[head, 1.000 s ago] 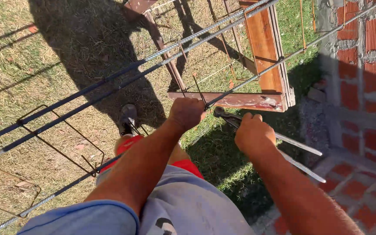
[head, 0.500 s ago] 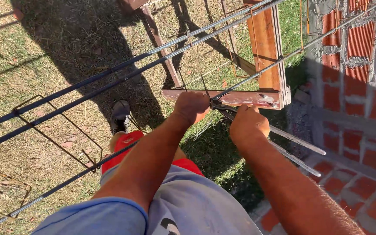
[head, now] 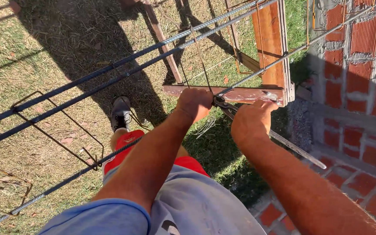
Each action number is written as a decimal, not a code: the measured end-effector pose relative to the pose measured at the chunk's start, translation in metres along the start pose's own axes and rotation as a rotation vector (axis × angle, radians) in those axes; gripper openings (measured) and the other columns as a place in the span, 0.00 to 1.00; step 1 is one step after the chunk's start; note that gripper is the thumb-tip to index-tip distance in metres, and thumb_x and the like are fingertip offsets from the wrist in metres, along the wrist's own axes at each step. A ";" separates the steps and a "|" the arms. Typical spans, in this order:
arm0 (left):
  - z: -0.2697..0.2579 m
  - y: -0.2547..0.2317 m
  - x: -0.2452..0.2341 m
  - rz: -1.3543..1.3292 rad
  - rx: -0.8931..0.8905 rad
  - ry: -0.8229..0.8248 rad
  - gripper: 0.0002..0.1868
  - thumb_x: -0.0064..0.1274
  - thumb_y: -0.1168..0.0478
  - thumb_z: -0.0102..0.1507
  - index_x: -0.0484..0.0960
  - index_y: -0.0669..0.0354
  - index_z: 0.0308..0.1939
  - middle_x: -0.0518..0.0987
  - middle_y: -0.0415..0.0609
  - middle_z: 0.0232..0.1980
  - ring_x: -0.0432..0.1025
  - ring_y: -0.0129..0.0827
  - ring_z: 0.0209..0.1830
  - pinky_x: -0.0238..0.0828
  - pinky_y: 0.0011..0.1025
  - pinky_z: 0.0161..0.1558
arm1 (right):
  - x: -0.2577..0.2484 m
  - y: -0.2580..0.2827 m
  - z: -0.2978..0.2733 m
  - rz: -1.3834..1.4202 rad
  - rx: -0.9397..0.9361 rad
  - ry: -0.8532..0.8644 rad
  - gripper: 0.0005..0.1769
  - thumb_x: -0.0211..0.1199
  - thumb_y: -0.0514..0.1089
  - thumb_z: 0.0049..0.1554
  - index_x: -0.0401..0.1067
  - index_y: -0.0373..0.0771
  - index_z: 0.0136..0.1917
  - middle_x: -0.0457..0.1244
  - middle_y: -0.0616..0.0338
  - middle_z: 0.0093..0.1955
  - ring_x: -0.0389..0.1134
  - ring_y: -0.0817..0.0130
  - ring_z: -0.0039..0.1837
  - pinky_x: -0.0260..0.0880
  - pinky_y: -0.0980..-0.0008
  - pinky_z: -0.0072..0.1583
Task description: The person ties steel reinforcement bars together using wire and pliers. They wrap the wire around the intersecting bars and twist it to secure the connection, repeating this process at multiple points along the rebar grid.
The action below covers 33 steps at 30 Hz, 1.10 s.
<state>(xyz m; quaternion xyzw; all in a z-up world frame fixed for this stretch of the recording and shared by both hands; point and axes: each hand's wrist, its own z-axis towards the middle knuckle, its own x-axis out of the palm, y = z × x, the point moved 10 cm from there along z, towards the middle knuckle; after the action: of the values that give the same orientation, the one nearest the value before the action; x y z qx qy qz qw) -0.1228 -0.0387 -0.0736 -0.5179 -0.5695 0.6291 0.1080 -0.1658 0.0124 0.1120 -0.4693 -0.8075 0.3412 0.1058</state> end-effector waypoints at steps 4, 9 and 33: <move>-0.005 -0.001 -0.012 -0.107 -0.039 0.029 0.08 0.53 0.57 0.66 0.82 0.51 0.32 0.88 0.52 0.32 0.87 0.58 0.43 0.85 0.56 0.54 | 0.008 -0.011 0.003 0.259 0.060 -0.028 0.16 0.58 0.44 0.64 0.79 0.32 0.57 0.73 0.42 0.46 0.77 0.41 0.53 0.68 0.21 0.56; -0.013 -0.007 -0.033 -0.082 -0.023 -0.026 0.09 0.59 0.59 0.65 0.79 0.47 0.29 0.87 0.47 0.29 0.88 0.52 0.38 0.87 0.50 0.51 | 0.001 -0.004 -0.001 0.354 -0.030 0.046 0.16 0.55 0.43 0.63 0.82 0.34 0.53 0.74 0.48 0.40 0.81 0.44 0.47 0.78 0.33 0.48; -0.022 -0.025 -0.075 0.210 0.033 0.101 0.06 0.54 0.56 0.64 0.87 0.38 0.39 0.90 0.45 0.39 0.88 0.52 0.45 0.85 0.51 0.46 | 0.029 -0.016 0.000 1.174 -0.068 0.809 0.14 0.56 0.50 0.66 0.71 0.39 0.44 0.59 0.56 0.30 0.70 0.53 0.34 0.80 0.41 0.46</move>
<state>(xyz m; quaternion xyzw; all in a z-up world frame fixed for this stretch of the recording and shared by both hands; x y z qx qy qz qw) -0.0844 -0.0716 -0.0091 -0.6040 -0.4954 0.6194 0.0784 -0.1928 0.0315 0.1182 -0.9195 -0.3291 0.1157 0.1810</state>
